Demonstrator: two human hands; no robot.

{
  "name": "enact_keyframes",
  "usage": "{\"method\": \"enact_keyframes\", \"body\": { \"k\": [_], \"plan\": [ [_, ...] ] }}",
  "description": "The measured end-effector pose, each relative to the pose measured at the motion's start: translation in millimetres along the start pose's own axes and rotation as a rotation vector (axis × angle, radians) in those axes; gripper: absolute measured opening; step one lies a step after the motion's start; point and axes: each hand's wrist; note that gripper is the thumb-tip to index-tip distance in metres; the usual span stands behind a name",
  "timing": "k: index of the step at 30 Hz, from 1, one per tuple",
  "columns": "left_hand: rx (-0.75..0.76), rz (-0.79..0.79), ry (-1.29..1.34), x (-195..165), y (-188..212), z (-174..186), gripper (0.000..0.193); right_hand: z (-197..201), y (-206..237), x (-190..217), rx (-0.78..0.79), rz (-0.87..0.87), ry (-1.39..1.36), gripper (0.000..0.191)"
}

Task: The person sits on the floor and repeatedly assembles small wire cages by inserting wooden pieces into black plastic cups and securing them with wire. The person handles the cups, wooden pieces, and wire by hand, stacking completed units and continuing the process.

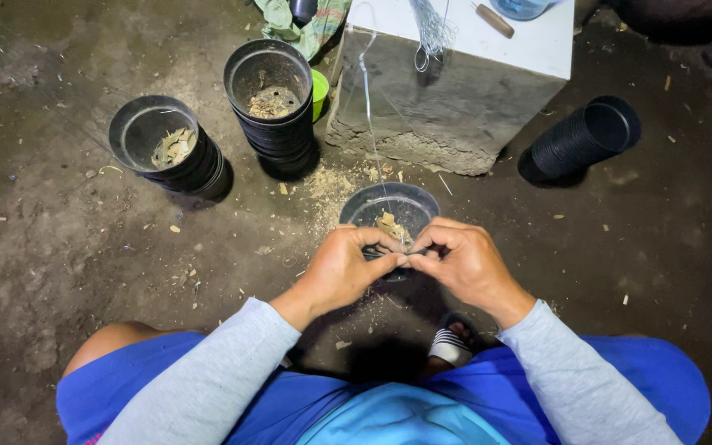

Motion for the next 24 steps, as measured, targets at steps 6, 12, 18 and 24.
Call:
{"method": "enact_keyframes", "body": {
  "k": [6, 12, 18, 24],
  "plan": [
    [-0.123, 0.054, 0.146, -0.4, 4.5, -12.1, 0.022, 3.4, -3.1, 2.5, 0.019, -0.004, 0.039, 0.016],
    [-0.199, -0.106, -0.129, -6.5, 1.4, -10.5, 0.024, 4.6, -5.1, 8.6, 0.056, -0.02, 0.005, 0.023],
    [-0.165, -0.112, -0.13, -10.4, 1.7, -14.8, 0.024, 4.4, -0.3, 2.2, 0.017, -0.059, -0.137, 0.01],
    [-0.134, -0.163, -0.141, -11.4, 0.5, -14.7, 0.026, -0.2, 1.3, -8.2, 0.005, -0.219, -0.206, 0.009]
  ]
}}
Point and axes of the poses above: each hand's wrist, its own y-axis away from the middle knuckle, its own z-axis out of the back of the hand, x = y × z
